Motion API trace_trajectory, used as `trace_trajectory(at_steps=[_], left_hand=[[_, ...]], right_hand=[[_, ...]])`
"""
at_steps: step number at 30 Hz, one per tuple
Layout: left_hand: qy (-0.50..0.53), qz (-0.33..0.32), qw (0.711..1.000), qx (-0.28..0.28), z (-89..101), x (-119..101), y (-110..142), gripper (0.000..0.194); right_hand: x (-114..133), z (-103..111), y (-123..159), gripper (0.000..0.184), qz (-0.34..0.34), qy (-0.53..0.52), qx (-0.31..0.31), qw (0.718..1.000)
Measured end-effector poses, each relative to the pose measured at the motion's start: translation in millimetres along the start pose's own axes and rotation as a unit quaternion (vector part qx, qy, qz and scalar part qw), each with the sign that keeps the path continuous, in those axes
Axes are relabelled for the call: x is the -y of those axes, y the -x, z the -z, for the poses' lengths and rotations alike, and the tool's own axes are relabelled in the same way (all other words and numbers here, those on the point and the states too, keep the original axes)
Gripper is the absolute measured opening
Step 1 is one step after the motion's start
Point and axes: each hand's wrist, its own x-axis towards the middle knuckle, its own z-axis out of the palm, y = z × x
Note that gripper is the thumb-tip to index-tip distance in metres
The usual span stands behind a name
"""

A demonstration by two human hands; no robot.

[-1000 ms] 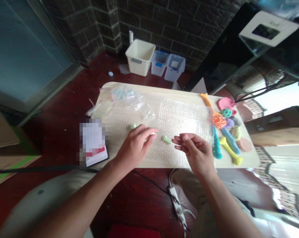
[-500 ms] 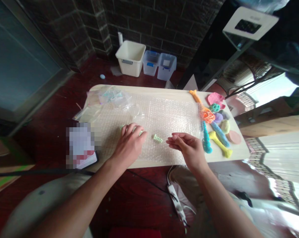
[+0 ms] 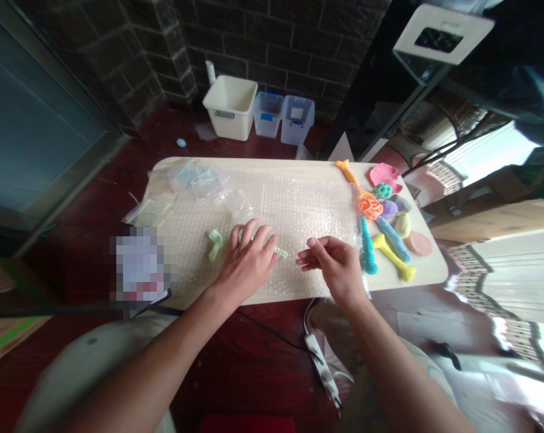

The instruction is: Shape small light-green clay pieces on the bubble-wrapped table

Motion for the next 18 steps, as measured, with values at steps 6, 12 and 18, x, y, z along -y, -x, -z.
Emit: trace_trajectory(at_steps=[6, 12, 18], left_hand=[[-0.004, -0.005, 1.000, 0.017, -2.2, 1.9, -2.1, 0.010], [0.052, -0.011, 0.998, 0.026, -1.6, 5.5, -1.6, 0.008], [0.192, -0.005, 0.981, 0.002, 9.6, 5.7, -4.0, 0.008]], right_hand=[[0.9, 3.9, -1.4, 0.028, 0.024, -0.009, -0.011, 1.000], [-5.3, 11.5, -6.1, 0.030, 0.051, 0.025, -0.024, 0.998], [-13.6, 17.7, -13.1, 0.033, 0.063, 0.043, -0.014, 0.997]])
